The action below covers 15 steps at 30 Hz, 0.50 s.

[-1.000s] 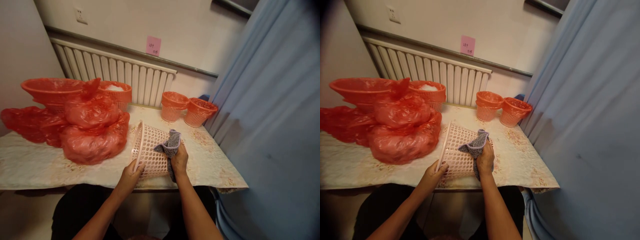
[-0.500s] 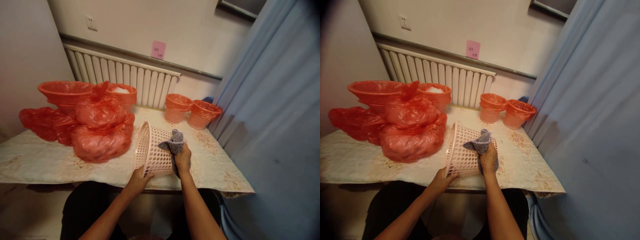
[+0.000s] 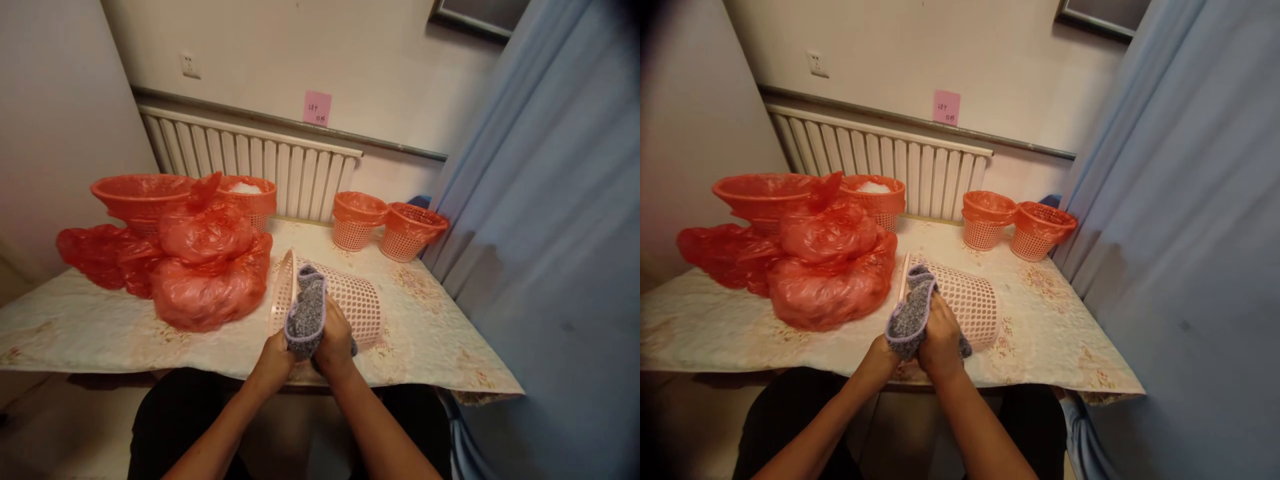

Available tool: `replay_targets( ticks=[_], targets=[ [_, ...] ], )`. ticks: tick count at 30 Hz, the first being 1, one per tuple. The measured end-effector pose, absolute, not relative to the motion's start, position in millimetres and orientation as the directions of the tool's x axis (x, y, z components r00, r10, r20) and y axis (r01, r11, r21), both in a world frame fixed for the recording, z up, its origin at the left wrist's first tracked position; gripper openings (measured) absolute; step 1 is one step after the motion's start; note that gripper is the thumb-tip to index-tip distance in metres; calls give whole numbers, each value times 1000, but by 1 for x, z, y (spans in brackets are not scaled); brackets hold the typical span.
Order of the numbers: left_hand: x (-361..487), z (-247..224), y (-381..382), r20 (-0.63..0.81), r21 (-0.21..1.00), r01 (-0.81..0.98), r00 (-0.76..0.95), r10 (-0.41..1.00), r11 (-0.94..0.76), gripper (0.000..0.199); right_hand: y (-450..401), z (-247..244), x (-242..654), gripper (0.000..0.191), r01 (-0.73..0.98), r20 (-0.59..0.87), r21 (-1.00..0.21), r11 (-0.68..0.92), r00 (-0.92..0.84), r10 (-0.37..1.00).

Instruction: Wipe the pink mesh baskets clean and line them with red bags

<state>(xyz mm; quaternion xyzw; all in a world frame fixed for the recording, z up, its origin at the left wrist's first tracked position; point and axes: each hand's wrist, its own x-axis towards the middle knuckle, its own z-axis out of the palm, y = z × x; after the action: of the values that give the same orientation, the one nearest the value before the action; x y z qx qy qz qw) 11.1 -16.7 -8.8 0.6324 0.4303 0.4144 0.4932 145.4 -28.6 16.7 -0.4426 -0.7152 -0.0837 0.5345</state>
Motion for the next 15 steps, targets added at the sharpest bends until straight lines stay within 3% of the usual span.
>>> replay_targets(
  ticks=[4, 10, 15],
  targets=[
    [11, -12, -17, 63, 990, 102, 309, 949, -99, 38, -20, 7, 198, 28, 786, 780, -445, 430, 104, 618],
    [15, -8, -19, -16, 996, 94, 288, 957, -11, 32, -28, -22, 268, 26, 827, 716, -550, 121, 392, 578],
    [13, -9, -13, -20, 995, 101, 289, 957, -9, 35, -36, -27, 250, 23, 801, 719, -594, 82, 482, 500]
  ],
)
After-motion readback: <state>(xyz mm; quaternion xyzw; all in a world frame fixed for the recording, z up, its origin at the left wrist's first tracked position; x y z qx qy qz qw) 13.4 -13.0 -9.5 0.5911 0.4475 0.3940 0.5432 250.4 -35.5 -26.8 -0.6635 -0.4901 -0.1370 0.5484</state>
